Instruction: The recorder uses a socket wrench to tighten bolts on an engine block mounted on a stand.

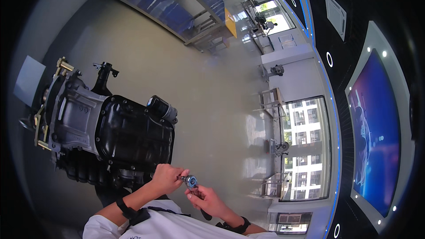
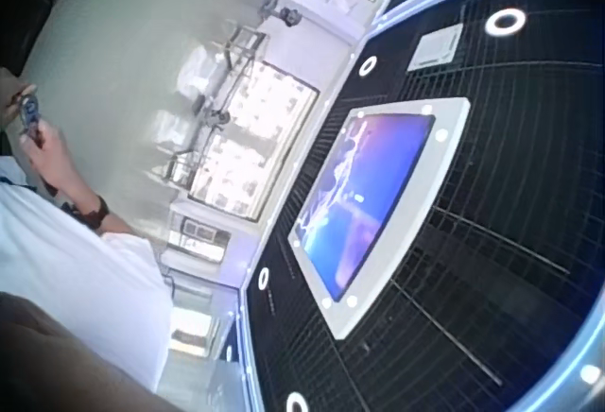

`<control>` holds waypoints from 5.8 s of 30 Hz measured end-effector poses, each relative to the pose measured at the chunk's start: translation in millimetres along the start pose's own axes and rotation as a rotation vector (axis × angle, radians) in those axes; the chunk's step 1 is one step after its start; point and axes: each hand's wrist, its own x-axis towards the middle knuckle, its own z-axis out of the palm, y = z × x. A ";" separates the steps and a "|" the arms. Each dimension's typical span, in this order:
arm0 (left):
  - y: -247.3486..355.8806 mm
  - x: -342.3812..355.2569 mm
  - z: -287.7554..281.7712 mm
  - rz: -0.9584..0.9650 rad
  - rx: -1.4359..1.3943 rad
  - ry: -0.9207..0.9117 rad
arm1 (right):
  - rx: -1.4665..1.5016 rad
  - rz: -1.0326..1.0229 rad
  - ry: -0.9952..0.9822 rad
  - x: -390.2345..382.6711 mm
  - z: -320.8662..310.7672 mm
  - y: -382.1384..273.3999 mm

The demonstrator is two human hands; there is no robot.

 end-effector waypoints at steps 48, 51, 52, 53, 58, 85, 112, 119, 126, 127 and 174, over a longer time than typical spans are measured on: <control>-52.2 -15.1 9.1 0.264 0.406 0.199 | -0.714 -0.899 0.494 88.0 -100.5 38.5; 19.1 -0.1 11.2 -0.185 -0.115 0.044 | -0.658 -0.637 0.507 17.7 -45.2 78.1; 26.9 2.5 4.5 -0.485 -0.158 -0.099 | -0.515 -0.584 0.459 -6.6 -25.6 83.3; 23.8 7.1 5.7 -0.488 -0.170 -0.112 | -0.518 -0.567 0.464 -19.9 -8.2 84.7; 6.8 22.4 14.1 0.018 0.027 -0.015 | -0.201 -0.541 0.211 -30.4 68.7 36.3; -2.5 29.1 7.3 0.123 -0.060 0.074 | -1.087 -0.617 -0.031 87.7 -67.0 -82.5; -144.0 -1.0 25.6 0.227 0.388 0.158 | -0.819 -0.894 -0.886 38.3 31.0 -135.8; 7.0 9.2 12.3 -0.263 -0.103 0.165 | -1.141 -0.276 -0.746 4.0 -70.8 -77.5; -6.2 16.9 10.5 -0.044 -0.096 0.094 | -1.299 -0.396 -0.485 81.3 -76.7 -101.1; -4.9 18.0 11.2 -0.050 -0.092 0.092 | -1.247 -0.432 -0.538 73.8 -65.7 -117.2; -2.6 21.5 13.0 -0.137 -0.085 -0.078 | -1.402 -0.022 -0.396 46.4 -86.5 -81.3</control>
